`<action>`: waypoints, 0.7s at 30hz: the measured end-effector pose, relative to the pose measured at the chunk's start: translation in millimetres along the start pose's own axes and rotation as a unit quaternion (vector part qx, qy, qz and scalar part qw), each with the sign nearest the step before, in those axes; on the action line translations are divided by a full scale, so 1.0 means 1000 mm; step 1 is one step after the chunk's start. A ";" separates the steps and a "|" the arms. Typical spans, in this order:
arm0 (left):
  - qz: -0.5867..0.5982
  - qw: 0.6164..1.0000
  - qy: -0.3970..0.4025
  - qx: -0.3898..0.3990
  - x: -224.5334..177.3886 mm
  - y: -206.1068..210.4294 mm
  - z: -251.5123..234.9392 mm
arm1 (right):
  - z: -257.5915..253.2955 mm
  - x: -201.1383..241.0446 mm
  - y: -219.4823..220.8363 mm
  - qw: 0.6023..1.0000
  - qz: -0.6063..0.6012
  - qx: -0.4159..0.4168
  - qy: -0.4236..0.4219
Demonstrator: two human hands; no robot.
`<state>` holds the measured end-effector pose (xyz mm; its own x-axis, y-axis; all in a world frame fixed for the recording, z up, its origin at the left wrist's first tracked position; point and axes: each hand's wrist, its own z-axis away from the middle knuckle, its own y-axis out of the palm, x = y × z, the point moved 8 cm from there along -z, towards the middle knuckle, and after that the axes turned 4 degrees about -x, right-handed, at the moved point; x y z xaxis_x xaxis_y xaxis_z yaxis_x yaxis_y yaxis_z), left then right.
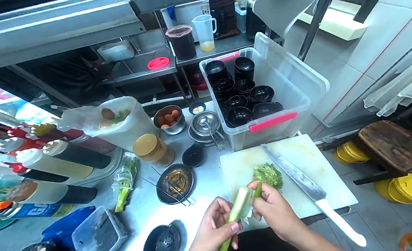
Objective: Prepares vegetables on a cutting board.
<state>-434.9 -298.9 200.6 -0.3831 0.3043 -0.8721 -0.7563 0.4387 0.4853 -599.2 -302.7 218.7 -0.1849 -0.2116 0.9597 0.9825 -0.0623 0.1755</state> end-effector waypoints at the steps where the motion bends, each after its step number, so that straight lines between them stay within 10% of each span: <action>1: -0.005 1.000 -0.007 -0.001 0.000 -0.002 -0.001 | -0.001 -0.002 0.000 1.000 -0.008 -0.002 0.000; 14: 0.060 0.988 -0.136 0.028 -0.003 -0.004 -0.014 | -0.013 -0.002 -0.005 0.998 -0.059 -0.023 -0.017; 21: 0.146 0.980 -0.111 0.084 0.011 0.010 -0.011 | -0.013 -0.005 -0.006 0.963 -0.249 0.102 -0.001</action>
<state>-452.8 -300.7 195.6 -0.4313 0.6049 -0.6694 -0.5263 0.4340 0.7312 -604.1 -313.9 210.5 -0.6345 -0.2038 0.7456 0.7561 0.0368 0.6535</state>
